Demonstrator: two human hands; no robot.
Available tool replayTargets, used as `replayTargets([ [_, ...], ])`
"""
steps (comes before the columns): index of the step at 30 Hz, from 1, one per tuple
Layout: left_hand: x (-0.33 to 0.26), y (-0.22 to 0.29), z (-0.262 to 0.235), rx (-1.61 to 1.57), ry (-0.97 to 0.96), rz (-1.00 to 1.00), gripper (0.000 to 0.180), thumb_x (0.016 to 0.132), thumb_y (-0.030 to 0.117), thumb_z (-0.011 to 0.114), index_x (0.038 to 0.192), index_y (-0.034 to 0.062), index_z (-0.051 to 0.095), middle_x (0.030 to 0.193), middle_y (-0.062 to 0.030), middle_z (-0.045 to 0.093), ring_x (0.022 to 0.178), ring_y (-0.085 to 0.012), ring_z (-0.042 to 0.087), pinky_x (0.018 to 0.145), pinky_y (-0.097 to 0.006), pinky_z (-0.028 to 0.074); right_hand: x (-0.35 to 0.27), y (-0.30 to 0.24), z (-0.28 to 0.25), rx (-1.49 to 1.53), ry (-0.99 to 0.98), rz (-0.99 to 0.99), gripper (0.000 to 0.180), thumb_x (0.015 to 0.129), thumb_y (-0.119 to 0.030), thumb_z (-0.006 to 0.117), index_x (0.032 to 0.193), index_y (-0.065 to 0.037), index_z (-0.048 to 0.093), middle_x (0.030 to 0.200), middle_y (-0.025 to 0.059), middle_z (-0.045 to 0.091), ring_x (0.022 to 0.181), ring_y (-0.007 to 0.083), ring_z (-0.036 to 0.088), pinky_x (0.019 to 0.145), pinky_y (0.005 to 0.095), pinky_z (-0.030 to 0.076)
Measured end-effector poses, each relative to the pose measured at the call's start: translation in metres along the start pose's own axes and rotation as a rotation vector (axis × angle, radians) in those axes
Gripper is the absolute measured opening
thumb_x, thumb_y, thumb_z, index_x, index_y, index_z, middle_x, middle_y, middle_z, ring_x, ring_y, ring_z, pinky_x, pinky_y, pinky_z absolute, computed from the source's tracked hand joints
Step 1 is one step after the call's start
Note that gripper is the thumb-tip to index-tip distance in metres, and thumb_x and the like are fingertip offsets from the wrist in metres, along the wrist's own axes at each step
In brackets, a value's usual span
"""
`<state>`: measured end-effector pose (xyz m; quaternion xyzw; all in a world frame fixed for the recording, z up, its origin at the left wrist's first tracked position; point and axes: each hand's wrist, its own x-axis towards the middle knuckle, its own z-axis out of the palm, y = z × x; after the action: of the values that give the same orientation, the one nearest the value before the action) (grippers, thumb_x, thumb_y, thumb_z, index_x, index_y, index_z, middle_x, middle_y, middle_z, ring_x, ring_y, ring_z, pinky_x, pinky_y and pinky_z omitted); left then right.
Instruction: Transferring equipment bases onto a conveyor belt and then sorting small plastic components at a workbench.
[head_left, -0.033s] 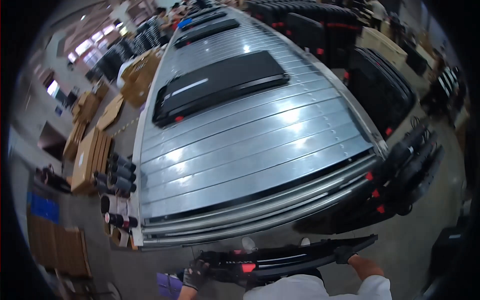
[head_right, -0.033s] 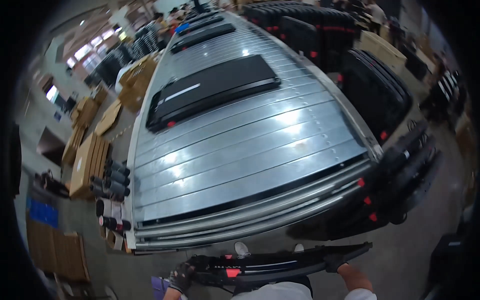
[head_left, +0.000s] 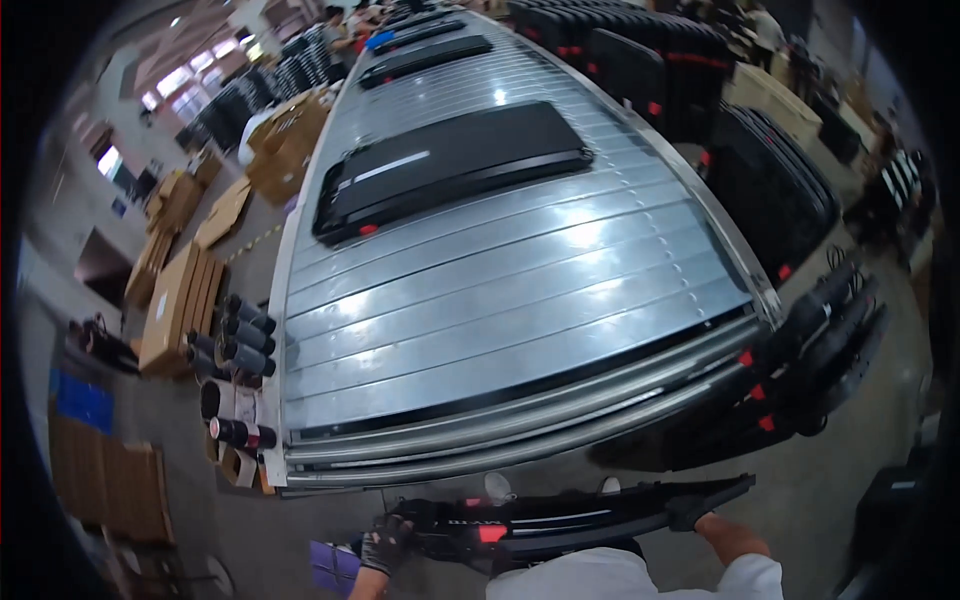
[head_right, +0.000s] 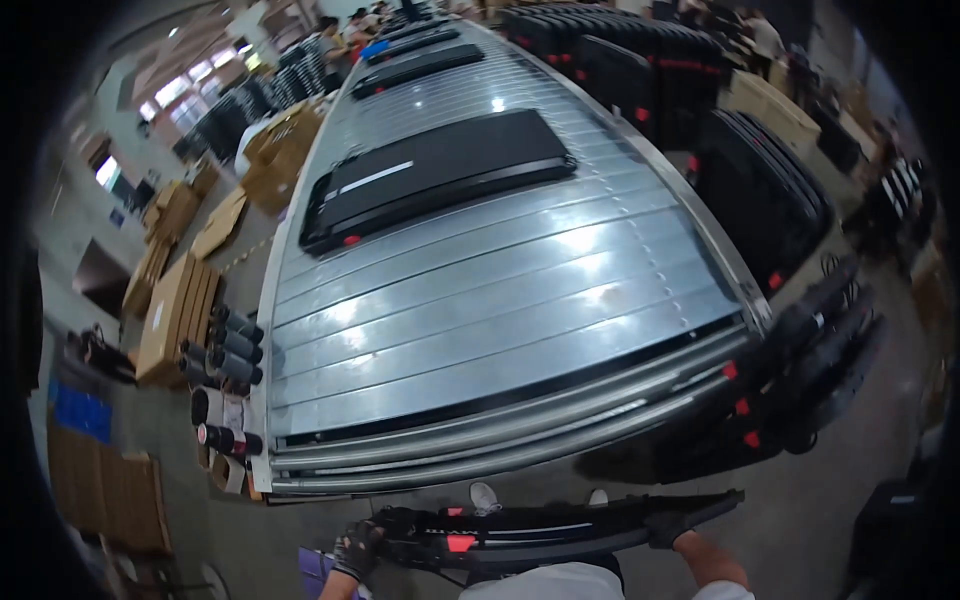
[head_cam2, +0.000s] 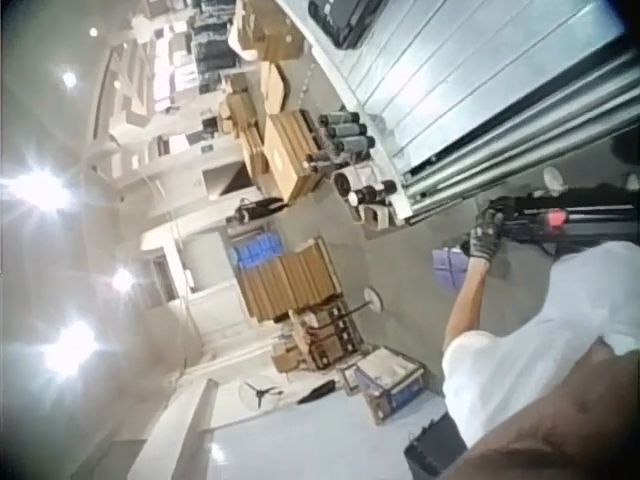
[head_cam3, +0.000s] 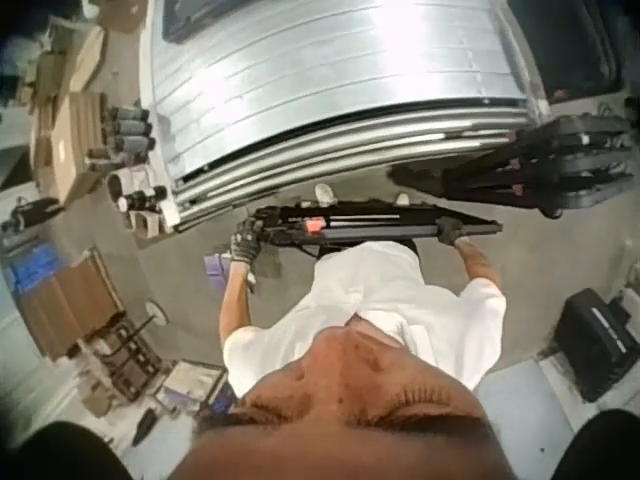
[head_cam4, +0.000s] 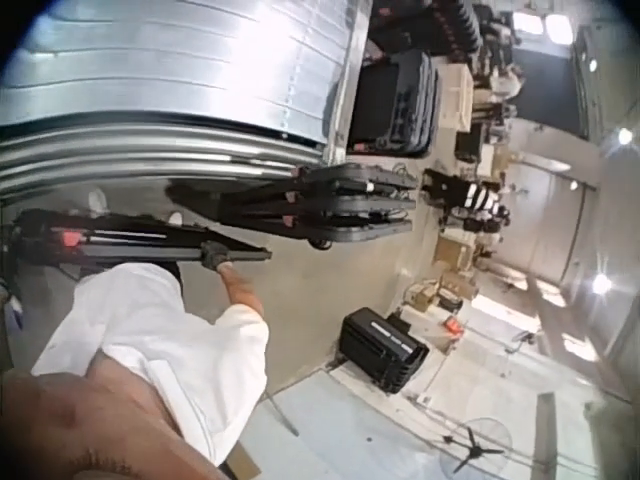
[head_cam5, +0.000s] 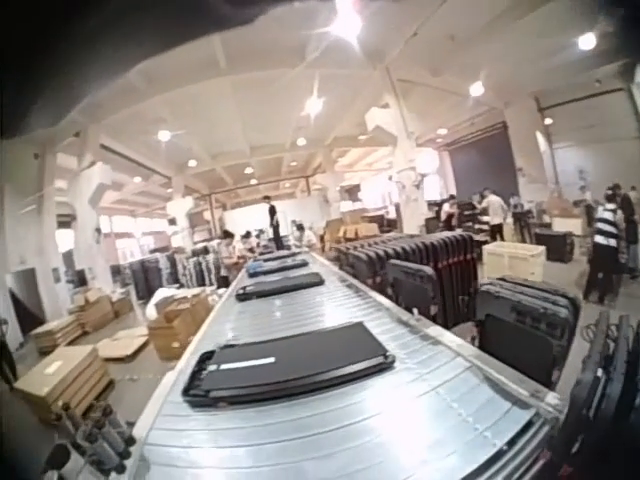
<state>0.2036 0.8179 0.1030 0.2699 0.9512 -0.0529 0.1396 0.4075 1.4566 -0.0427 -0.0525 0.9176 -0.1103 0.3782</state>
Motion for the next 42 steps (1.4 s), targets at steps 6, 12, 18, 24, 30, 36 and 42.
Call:
replayTargets([
  [6, -0.067, -0.18, 0.041, 0.122, 0.015, -0.29, 0.037, 0.086, 0.032, 0.053, 0.121, 0.02, 0.058, 0.126, -0.0084, 0.057, 0.118, -0.0276, 0.055, 0.089, -0.047, 0.047, 0.023, -0.172, -0.151, -0.133, -0.033, -0.112, 0.031, 0.067, -0.038, 0.065, 0.081, -0.011, 0.068, 0.083, 0.0136, 0.069, 0.082, 0.035, 0.066, 0.072, 0.0461, 0.053],
  [12, -0.037, -0.299, -0.111, 0.179, 0.099, -0.261, 0.025, 0.078, 0.028, 0.061, 0.099, 0.015, 0.065, 0.094, -0.01, 0.063, 0.089, -0.0289, 0.063, 0.073, -0.041, 0.049, 0.012, -0.286, -0.368, -0.214, 0.019, -0.164, 0.065, 0.071, -0.069, 0.062, 0.08, -0.005, 0.067, 0.077, 0.0164, 0.067, 0.076, 0.0348, 0.067, 0.071, 0.0448, 0.053],
  [18, 0.071, -0.384, -0.171, -0.063, 0.384, -0.485, 0.033, 0.081, 0.02, 0.056, 0.113, 0.0143, 0.061, 0.1, -0.0161, 0.067, 0.097, -0.0375, 0.063, 0.083, -0.046, 0.051, 0.113, -0.287, -0.541, -0.319, 0.262, -0.115, 0.083, 0.068, -0.08, 0.058, 0.086, 0.001, 0.066, 0.082, 0.0229, 0.067, 0.083, 0.0369, 0.068, 0.077, 0.0434, 0.052],
  [24, 0.217, -0.265, -0.116, -0.43, 0.958, -0.155, 0.025, 0.081, 0.009, 0.055, 0.104, 0.0112, 0.062, 0.089, -0.0142, 0.067, 0.077, -0.0372, 0.066, 0.067, -0.044, 0.053, 0.243, -0.258, -0.464, 0.265, 1.366, -0.069, 0.017, 0.084, -0.013, 0.066, 0.097, -0.003, 0.061, 0.098, 0.0177, 0.064, 0.091, 0.033, 0.064, 0.079, 0.0392, 0.051],
  [30, 0.072, -0.101, -0.011, -1.049, -0.242, 0.031, 0.042, 0.091, 0.045, 0.054, 0.099, 0.0053, 0.066, 0.09, -0.0177, 0.069, 0.082, -0.0365, 0.067, 0.078, -0.043, 0.052, 0.146, -0.296, -0.252, 0.624, 0.487, -0.167, 0.023, 0.09, -0.027, 0.062, 0.086, -0.005, 0.063, 0.076, 0.014, 0.062, 0.071, 0.025, 0.063, 0.068, 0.0378, 0.049],
  [36, 0.029, -0.046, 0.122, -1.725, -0.339, -0.401, 0.062, 0.087, 0.062, 0.053, 0.114, 0.0068, 0.061, 0.106, -0.012, 0.064, 0.094, -0.0316, 0.061, 0.087, -0.042, 0.048, 0.082, -0.228, -0.086, 1.448, 0.424, 0.47, 0.059, 0.09, -0.064, 0.049, 0.081, -0.007, 0.063, 0.071, 0.0063, 0.064, 0.064, 0.0173, 0.062, 0.06, 0.0298, 0.049],
  [42, 0.092, -0.028, 0.157, -2.762, 0.259, -0.538, 0.093, 0.081, 0.075, 0.05, 0.149, 0.0155, 0.029, 0.151, -0.0063, 0.034, 0.135, -0.0314, 0.033, 0.11, -0.051, 0.03, 0.126, -0.172, -0.082, 2.013, 0.542, 0.364, 0.063, 0.091, -0.066, 0.043, 0.133, -0.019, 0.044, 0.124, 0.0095, 0.058, 0.114, 0.0305, 0.056, 0.094, 0.0481, 0.044],
])
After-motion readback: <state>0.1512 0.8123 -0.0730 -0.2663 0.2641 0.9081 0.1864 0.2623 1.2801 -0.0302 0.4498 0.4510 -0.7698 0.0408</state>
